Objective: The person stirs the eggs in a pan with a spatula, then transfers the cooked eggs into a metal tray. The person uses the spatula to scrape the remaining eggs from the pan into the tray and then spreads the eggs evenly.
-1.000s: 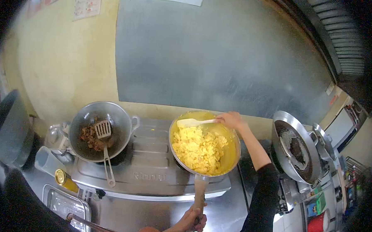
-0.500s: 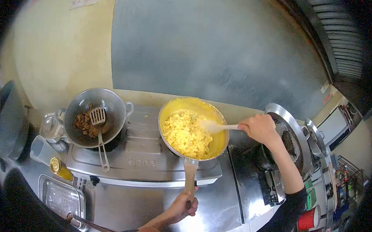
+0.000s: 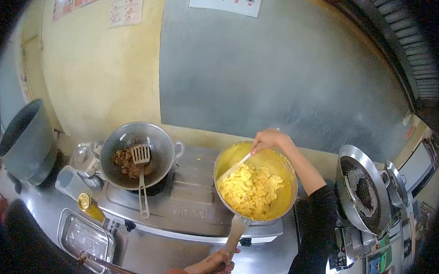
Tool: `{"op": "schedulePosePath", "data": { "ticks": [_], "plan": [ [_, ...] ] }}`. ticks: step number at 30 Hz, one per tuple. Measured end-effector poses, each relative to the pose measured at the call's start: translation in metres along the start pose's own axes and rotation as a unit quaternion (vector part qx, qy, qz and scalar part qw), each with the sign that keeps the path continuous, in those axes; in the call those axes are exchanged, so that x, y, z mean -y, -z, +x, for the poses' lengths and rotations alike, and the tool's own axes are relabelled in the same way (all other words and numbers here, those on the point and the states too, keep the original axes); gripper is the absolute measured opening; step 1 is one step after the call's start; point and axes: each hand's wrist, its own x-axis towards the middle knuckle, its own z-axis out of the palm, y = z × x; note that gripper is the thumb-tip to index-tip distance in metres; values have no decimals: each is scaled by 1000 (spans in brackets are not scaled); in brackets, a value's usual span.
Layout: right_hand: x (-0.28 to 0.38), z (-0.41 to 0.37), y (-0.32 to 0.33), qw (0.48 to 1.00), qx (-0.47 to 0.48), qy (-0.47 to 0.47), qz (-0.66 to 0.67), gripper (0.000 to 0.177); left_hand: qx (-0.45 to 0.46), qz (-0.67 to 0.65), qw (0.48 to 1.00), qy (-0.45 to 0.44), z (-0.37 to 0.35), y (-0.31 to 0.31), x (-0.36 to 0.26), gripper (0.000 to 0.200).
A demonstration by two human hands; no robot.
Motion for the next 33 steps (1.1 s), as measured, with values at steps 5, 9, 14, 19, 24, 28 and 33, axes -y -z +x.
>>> {"op": "schedulePosePath", "data": {
  "ticks": [5, 9, 14, 19, 24, 28, 33],
  "plan": [
    [87, -82, 36, 967, -42, 147, -206, 24, -19, -72, 997, 33, 9, -7, -4, 37],
    [105, -173, 29, 945, -161, 40, -281, 25, -42, -105, 994, 2, 25, -17, 12, 40],
    [144, -230, 7, 945, -49, -131, -296, 15, -27, -129, 991, -25, 33, -17, 25, 40],
    [163, -169, -70, 930, -102, -200, -293, 11, -35, -119, 990, -64, 32, -20, 31, 39],
    [82, -118, -66, 930, -51, -289, -223, 18, -49, -124, 987, -85, 35, -19, 38, 37],
    [70, -140, -34, 931, -102, -334, -106, 29, -59, -104, 988, -101, 32, -19, 37, 36],
    [39, -119, -89, 918, -81, -365, -130, 32, -49, -97, 990, -91, 35, -11, 37, 41]
  ]
}}
